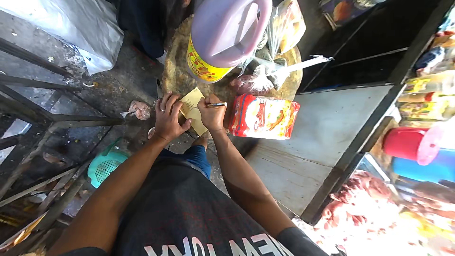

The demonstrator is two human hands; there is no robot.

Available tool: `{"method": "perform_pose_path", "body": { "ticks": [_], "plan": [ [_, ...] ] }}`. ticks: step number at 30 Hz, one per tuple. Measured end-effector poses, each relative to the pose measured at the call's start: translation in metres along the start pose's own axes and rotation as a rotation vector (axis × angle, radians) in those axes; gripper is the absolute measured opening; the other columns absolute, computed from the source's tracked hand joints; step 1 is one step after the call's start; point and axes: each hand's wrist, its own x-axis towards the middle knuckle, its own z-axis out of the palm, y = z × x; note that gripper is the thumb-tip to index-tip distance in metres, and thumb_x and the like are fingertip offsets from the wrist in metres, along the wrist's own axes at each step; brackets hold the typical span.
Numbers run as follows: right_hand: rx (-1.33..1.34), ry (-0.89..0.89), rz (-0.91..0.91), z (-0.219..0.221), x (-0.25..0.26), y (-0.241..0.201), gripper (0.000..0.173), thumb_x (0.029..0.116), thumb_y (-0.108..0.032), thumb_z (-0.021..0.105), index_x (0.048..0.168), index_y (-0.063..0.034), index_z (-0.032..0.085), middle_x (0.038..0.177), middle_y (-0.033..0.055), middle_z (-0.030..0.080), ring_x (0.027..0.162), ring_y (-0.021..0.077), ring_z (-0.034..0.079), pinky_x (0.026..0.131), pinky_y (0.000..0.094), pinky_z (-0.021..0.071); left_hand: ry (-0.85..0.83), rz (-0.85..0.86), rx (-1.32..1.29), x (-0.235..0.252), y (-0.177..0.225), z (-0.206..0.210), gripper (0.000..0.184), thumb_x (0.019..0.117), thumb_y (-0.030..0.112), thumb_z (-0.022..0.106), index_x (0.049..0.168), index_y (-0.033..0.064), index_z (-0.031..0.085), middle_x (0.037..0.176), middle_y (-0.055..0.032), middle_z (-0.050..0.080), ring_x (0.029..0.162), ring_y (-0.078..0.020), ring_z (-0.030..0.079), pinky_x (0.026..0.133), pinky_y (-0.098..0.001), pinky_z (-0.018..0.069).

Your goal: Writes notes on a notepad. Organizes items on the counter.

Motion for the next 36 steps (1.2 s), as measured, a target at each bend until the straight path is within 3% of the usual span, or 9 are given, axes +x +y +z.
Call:
{"method": "perform_pose_path", "body": {
  "ticks": [13,22,24,26,28,29,33,36],
  "plan": [
    [-0.031,0.021,0.001,0.001,0.001,0.001,0.032,0.0894,-0.009,0.068,0.061,-0.0104,0.052,0.055,-0.0014,0.050,0.048,0.0076,0.048,0.047,0.0277,0.0394,-0.004,0.003,0.005,0.001,-0.001,-0.001,0.065,0.0867,0.067,0.058,0.125,0.0147,0.064,0.151,-0.0108,0.053,0.151,-0.0343,0.033,0.121,-0.0603,0.0254],
    [0.325,0.012,0.151,-0.008,0.010,0.004,0.027,0.0922,-0.008,0.062,0.067,-0.0110,0.053,0.056,-0.0005,0.055,0.049,0.0107,0.055,0.048,0.0285,0.0473,-0.029,-0.009,-0.022,0.001,0.002,-0.003,0.066,0.0887,0.067,0.057,0.127,0.0135,0.064,0.152,-0.0114,0.052,0.152,-0.0353,0.031,0.121,-0.0627,0.0248],
    [0.318,-0.001,0.169,-0.011,0.007,-0.001,0.025,0.0965,-0.012,0.062,0.072,-0.0088,0.056,0.059,0.0014,0.060,0.051,0.0110,0.058,0.050,0.0278,0.0499,0.000,0.001,-0.024,0.001,0.001,0.001,0.066,0.0878,0.068,0.057,0.127,0.0151,0.064,0.152,-0.0104,0.052,0.152,-0.0337,0.032,0.121,-0.0615,0.0250],
    [0.227,-0.048,0.156,-0.022,-0.009,-0.011,0.023,0.1050,-0.025,0.059,0.091,-0.0066,0.062,0.070,0.0049,0.062,0.054,0.0126,0.056,0.051,0.0276,0.0494,-0.019,-0.007,-0.025,0.002,0.003,-0.002,0.066,0.0872,0.067,0.058,0.126,0.0141,0.064,0.153,-0.0112,0.051,0.153,-0.0342,0.031,0.122,-0.0614,0.0237],
    [0.146,-0.090,0.068,-0.032,-0.029,-0.015,0.026,0.1079,-0.027,0.055,0.118,-0.0062,0.065,0.091,0.0077,0.070,0.068,0.0149,0.065,0.061,0.0321,0.0586,-0.065,-0.020,-0.027,0.003,0.005,-0.006,0.067,0.0875,0.065,0.060,0.128,0.0118,0.063,0.155,-0.0121,0.048,0.154,-0.0352,0.028,0.122,-0.0625,0.0216],
    [0.106,-0.094,0.012,-0.036,-0.040,-0.014,0.030,0.1086,-0.027,0.053,0.127,-0.0059,0.065,0.104,0.0080,0.073,0.082,0.0153,0.071,0.072,0.0353,0.0632,-0.075,-0.018,-0.026,0.002,0.004,-0.005,0.069,0.0880,0.066,0.059,0.129,0.0114,0.063,0.155,-0.0123,0.047,0.154,-0.0358,0.027,0.122,-0.0631,0.0215],
    [-0.123,-0.069,-0.104,-0.042,-0.086,0.006,0.034,0.1061,-0.021,0.052,0.133,-0.0076,0.067,0.134,0.0102,0.068,0.126,0.0225,0.063,0.105,0.0444,0.0545,-0.047,0.014,-0.058,0.002,0.003,-0.004,0.070,0.0879,0.066,0.060,0.131,0.0103,0.062,0.156,-0.0127,0.047,0.153,-0.0360,0.029,0.121,-0.0642,0.0245],
    [-0.286,-0.108,-0.146,-0.042,-0.109,0.032,0.035,0.1036,-0.021,0.054,0.131,-0.0065,0.070,0.140,0.0135,0.065,0.136,0.0303,0.057,0.113,0.0503,0.0481,-0.031,-0.006,-0.072,0.002,0.004,-0.007,0.069,0.0855,0.061,0.065,0.134,0.0125,0.061,0.156,-0.0100,0.047,0.154,-0.0338,0.028,0.123,-0.0638,0.0230]
  ]
}}
